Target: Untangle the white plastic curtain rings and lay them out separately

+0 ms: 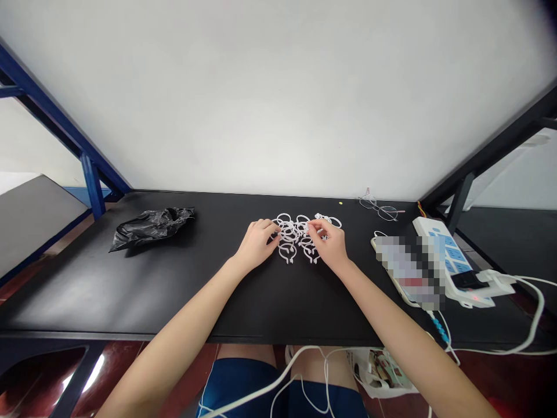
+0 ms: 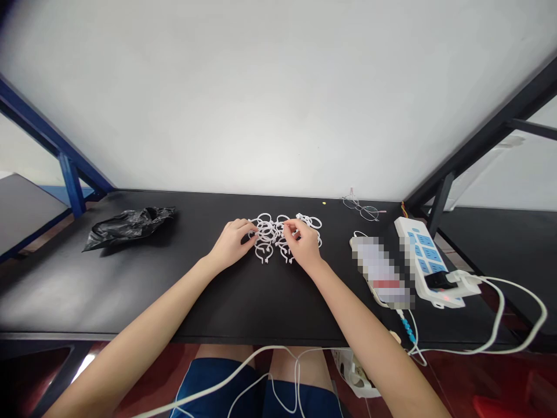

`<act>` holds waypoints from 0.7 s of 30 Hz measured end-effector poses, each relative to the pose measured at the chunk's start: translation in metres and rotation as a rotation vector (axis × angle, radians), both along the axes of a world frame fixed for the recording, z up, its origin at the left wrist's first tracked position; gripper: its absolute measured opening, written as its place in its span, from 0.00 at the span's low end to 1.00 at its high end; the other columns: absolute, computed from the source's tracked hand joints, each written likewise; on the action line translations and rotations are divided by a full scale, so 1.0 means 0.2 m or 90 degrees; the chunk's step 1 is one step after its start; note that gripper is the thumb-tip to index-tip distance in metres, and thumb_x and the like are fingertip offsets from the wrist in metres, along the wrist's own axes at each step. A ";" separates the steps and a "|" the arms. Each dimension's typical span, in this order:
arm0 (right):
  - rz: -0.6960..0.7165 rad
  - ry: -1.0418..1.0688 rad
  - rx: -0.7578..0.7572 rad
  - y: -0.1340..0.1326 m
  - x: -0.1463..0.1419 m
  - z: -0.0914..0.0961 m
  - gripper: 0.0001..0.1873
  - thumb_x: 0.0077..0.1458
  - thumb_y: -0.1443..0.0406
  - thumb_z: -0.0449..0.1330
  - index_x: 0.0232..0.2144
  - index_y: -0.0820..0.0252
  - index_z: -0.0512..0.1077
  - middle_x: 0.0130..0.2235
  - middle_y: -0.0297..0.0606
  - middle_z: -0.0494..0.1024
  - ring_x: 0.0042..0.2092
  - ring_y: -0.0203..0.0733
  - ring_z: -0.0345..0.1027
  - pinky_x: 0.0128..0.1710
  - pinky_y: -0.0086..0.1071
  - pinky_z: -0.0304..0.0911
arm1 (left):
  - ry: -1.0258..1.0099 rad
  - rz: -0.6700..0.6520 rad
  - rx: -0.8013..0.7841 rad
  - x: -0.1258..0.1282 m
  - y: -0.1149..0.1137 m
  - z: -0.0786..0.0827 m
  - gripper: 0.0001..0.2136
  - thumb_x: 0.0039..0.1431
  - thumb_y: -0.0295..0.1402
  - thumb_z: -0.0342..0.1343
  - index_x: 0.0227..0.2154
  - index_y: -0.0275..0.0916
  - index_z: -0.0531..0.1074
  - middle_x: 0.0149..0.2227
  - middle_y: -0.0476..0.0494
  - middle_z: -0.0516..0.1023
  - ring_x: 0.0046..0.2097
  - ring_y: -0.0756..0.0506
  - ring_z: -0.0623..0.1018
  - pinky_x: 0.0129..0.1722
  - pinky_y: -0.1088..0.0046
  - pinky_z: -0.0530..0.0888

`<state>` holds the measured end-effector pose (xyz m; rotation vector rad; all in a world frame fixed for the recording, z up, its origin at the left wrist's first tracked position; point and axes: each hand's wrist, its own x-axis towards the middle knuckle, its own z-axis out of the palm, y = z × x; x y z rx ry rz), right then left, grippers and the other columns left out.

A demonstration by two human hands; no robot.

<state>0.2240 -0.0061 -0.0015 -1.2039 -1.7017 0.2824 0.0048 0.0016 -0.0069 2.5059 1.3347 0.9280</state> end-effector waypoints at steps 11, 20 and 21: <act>0.005 -0.001 -0.005 0.00 0.00 0.00 0.07 0.57 0.65 0.56 0.33 0.58 0.74 0.29 0.37 0.79 0.29 0.39 0.74 0.27 0.31 0.69 | 0.007 0.000 -0.005 0.00 0.00 0.00 0.04 0.62 0.29 0.52 0.37 0.40 0.71 0.39 0.45 0.76 0.42 0.44 0.74 0.45 0.64 0.68; 0.004 -0.001 0.003 0.00 0.00 -0.01 0.07 0.57 0.65 0.56 0.33 0.58 0.74 0.29 0.36 0.78 0.29 0.38 0.73 0.26 0.29 0.68 | 0.011 0.001 -0.007 0.00 0.00 0.01 0.05 0.62 0.29 0.51 0.37 0.40 0.71 0.39 0.45 0.76 0.42 0.45 0.74 0.45 0.65 0.67; 0.004 -0.001 0.001 0.00 0.00 -0.01 0.07 0.57 0.65 0.56 0.33 0.58 0.74 0.29 0.36 0.78 0.29 0.38 0.73 0.26 0.29 0.68 | 0.011 0.001 -0.006 -0.01 0.00 0.01 0.05 0.63 0.29 0.51 0.37 0.40 0.72 0.39 0.45 0.76 0.42 0.45 0.74 0.45 0.65 0.67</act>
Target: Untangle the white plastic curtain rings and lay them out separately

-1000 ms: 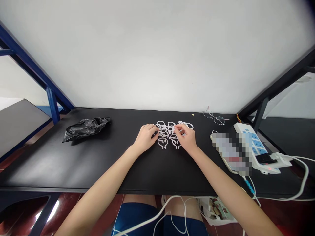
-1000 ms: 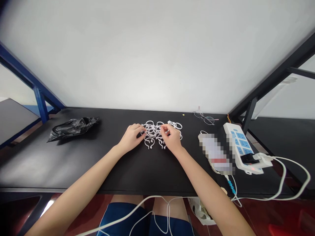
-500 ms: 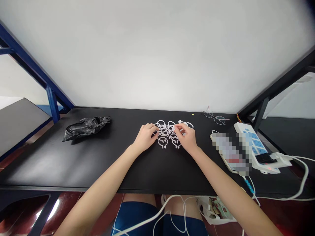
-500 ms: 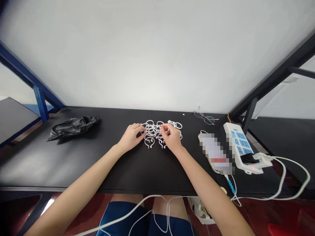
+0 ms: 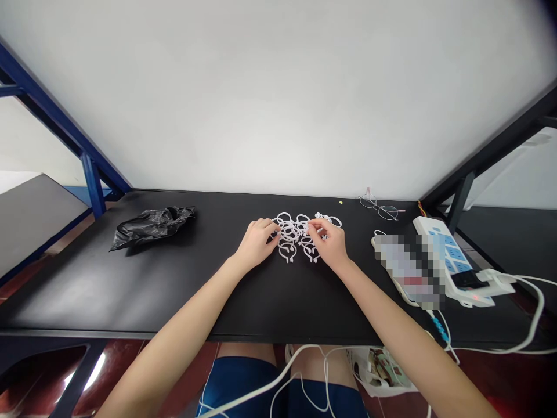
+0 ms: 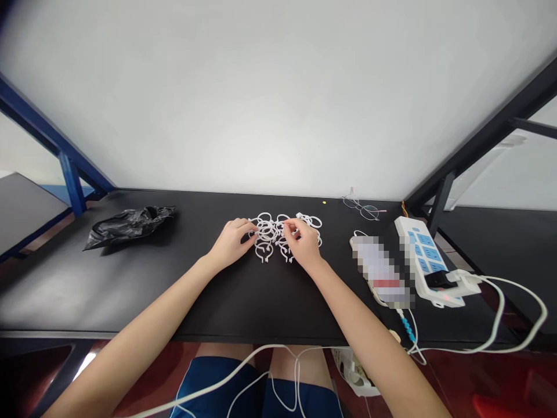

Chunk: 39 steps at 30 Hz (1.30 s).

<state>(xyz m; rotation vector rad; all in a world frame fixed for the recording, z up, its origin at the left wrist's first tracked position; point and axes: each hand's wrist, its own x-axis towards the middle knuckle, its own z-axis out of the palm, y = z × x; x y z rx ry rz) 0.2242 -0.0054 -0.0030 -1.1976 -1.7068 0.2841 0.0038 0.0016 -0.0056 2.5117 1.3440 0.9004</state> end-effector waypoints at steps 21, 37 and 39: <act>0.165 -0.090 0.061 -0.03 -0.02 0.00 0.12 0.58 0.62 0.59 0.45 0.54 0.72 0.43 0.40 0.75 0.30 0.35 0.69 0.26 0.30 0.70 | -0.495 -0.015 -0.294 0.02 0.01 0.06 0.12 0.54 0.40 0.60 0.32 0.35 0.74 0.30 0.46 0.76 0.32 0.50 0.74 0.31 0.75 0.70; 0.124 -0.126 0.127 -0.08 -0.08 0.00 0.28 0.56 0.64 0.61 0.59 0.48 0.63 0.61 0.45 0.65 0.52 0.50 0.70 0.44 0.44 0.75 | -0.660 -0.148 -0.645 0.05 -0.06 0.12 0.10 0.53 0.38 0.62 0.33 0.36 0.74 0.27 0.48 0.73 0.28 0.53 0.73 0.35 0.73 0.74; 0.144 -0.135 0.136 -0.08 -0.09 0.00 0.25 0.57 0.66 0.60 0.58 0.49 0.65 0.58 0.44 0.70 0.54 0.50 0.69 0.48 0.45 0.73 | -0.645 -0.164 -0.665 0.05 -0.06 0.13 0.10 0.53 0.37 0.63 0.33 0.36 0.74 0.28 0.48 0.74 0.31 0.51 0.75 0.37 0.72 0.75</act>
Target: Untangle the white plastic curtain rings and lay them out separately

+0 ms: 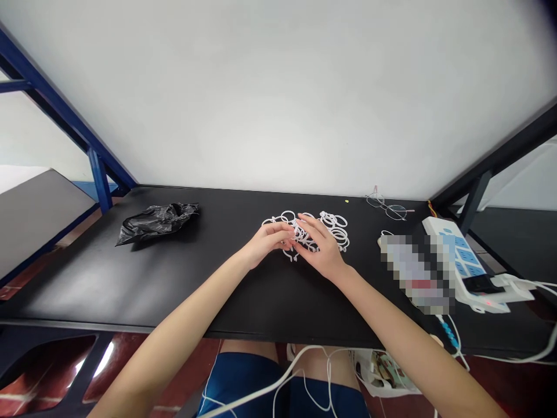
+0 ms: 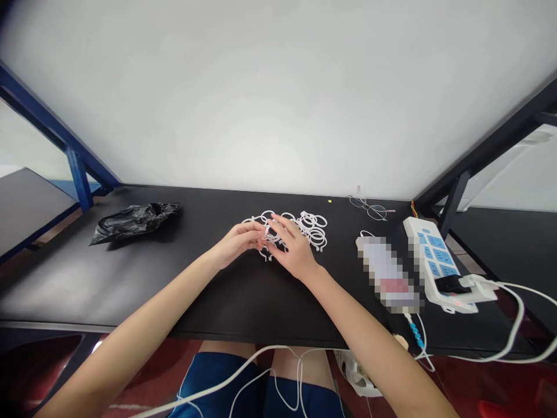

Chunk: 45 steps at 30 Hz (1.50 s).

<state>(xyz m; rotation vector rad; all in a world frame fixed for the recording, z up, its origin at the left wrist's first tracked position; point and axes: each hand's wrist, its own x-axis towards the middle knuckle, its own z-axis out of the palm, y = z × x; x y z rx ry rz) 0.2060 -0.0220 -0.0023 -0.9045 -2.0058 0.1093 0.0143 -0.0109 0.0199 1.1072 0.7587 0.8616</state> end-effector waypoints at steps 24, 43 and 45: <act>-0.055 0.008 -0.039 -0.08 -0.04 0.03 0.11 0.54 0.67 0.52 0.20 0.56 0.61 0.18 0.29 0.66 0.19 0.32 0.56 0.20 0.28 0.53 | 0.263 0.191 0.691 0.13 -0.18 -0.03 0.13 0.56 0.41 0.61 0.39 0.38 0.74 0.29 0.46 0.74 0.32 0.48 0.72 0.37 0.69 0.72; 0.029 0.299 0.208 -0.13 -0.08 0.08 0.19 0.62 0.66 0.47 0.19 0.58 0.63 0.30 0.39 0.72 0.31 0.40 0.67 0.27 0.37 0.62 | 0.274 0.166 0.850 0.17 -0.22 -0.05 0.22 0.56 0.49 0.58 0.42 0.37 0.62 0.36 0.42 0.73 0.37 0.44 0.75 0.37 0.66 0.74; 0.055 0.282 0.160 -0.13 -0.08 0.08 0.20 0.62 0.67 0.46 0.18 0.58 0.61 0.27 0.37 0.70 0.30 0.39 0.66 0.26 0.36 0.60 | 0.308 0.074 0.793 0.18 -0.24 -0.05 0.23 0.56 0.48 0.58 0.46 0.37 0.62 0.40 0.39 0.73 0.39 0.43 0.75 0.38 0.65 0.75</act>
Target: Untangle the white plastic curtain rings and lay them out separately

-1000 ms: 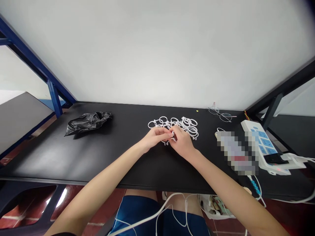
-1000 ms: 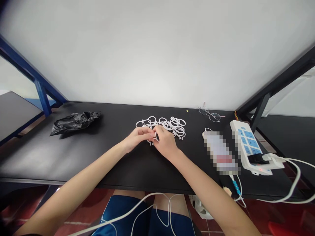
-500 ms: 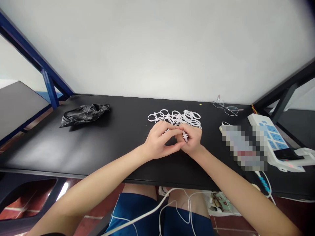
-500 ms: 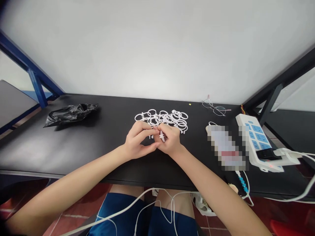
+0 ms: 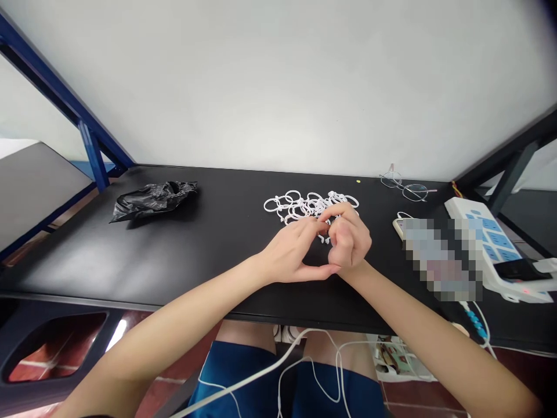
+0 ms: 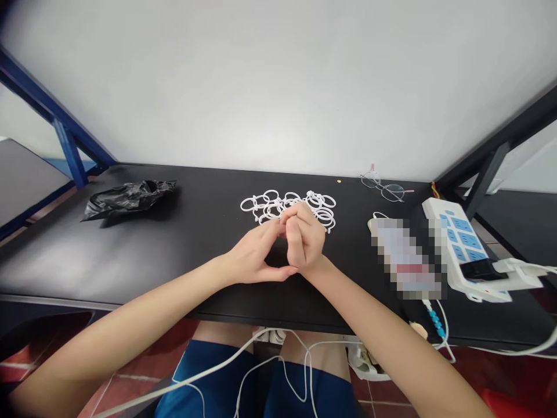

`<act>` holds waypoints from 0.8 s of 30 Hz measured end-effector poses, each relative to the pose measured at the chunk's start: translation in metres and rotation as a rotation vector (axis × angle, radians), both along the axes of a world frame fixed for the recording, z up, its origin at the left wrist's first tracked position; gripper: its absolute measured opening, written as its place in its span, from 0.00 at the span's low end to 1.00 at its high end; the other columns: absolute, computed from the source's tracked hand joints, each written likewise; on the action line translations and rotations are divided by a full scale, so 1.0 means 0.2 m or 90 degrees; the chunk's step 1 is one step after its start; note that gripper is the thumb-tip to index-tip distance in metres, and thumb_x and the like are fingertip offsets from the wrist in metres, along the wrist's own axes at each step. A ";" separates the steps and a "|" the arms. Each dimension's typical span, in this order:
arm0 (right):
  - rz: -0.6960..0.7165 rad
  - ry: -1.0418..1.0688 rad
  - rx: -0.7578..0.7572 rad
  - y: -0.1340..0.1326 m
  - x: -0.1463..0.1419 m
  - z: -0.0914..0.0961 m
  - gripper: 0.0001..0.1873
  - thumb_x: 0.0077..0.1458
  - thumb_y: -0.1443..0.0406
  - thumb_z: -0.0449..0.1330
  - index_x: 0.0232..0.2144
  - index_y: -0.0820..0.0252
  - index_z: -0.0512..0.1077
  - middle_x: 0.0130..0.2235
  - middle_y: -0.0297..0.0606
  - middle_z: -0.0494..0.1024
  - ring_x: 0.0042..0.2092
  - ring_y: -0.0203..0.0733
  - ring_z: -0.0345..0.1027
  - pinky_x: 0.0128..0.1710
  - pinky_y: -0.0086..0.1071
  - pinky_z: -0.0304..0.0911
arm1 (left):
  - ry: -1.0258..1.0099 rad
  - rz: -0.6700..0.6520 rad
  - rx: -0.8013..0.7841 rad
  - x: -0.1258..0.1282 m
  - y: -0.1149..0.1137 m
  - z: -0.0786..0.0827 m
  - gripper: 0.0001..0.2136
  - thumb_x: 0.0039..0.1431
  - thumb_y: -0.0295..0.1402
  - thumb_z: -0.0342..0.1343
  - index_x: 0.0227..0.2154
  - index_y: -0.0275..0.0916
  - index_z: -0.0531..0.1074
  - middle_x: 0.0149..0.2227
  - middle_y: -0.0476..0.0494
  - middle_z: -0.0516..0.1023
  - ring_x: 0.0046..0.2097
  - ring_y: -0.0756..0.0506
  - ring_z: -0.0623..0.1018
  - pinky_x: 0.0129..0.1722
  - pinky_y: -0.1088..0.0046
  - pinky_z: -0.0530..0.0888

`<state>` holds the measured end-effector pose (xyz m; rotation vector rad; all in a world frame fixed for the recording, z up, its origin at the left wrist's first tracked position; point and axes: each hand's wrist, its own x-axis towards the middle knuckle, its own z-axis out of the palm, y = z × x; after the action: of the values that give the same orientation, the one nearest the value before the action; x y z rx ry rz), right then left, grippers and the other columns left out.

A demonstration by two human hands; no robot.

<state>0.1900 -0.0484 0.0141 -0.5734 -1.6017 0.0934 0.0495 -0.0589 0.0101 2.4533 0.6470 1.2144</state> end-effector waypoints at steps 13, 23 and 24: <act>0.015 0.042 -0.148 0.02 0.01 -0.03 0.27 0.68 0.59 0.40 0.16 0.57 0.57 0.27 0.38 0.78 0.31 0.39 0.73 0.28 0.35 0.65 | -0.088 0.007 -0.229 0.02 0.01 -0.02 0.08 0.57 0.31 0.58 0.39 0.38 0.67 0.44 0.41 0.73 0.46 0.45 0.74 0.38 0.70 0.76; 0.088 -0.009 -0.194 0.02 0.02 -0.07 0.25 0.68 0.58 0.40 0.20 0.56 0.60 0.45 0.42 0.81 0.46 0.46 0.76 0.42 0.41 0.72 | -0.145 -0.018 -0.358 0.03 0.00 -0.05 0.18 0.57 0.31 0.58 0.49 0.39 0.61 0.47 0.40 0.72 0.42 0.47 0.78 0.31 0.78 0.78; 0.094 -0.017 -0.189 0.02 0.02 -0.07 0.24 0.68 0.58 0.41 0.21 0.56 0.61 0.45 0.42 0.81 0.47 0.46 0.76 0.43 0.42 0.72 | -0.151 -0.018 -0.359 0.03 0.00 -0.04 0.18 0.57 0.31 0.59 0.49 0.39 0.61 0.47 0.40 0.72 0.42 0.47 0.78 0.31 0.78 0.78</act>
<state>0.1936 -0.0442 0.0010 -0.6854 -1.6665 0.4405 0.0555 -0.0590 0.0020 1.8205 0.7585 1.1019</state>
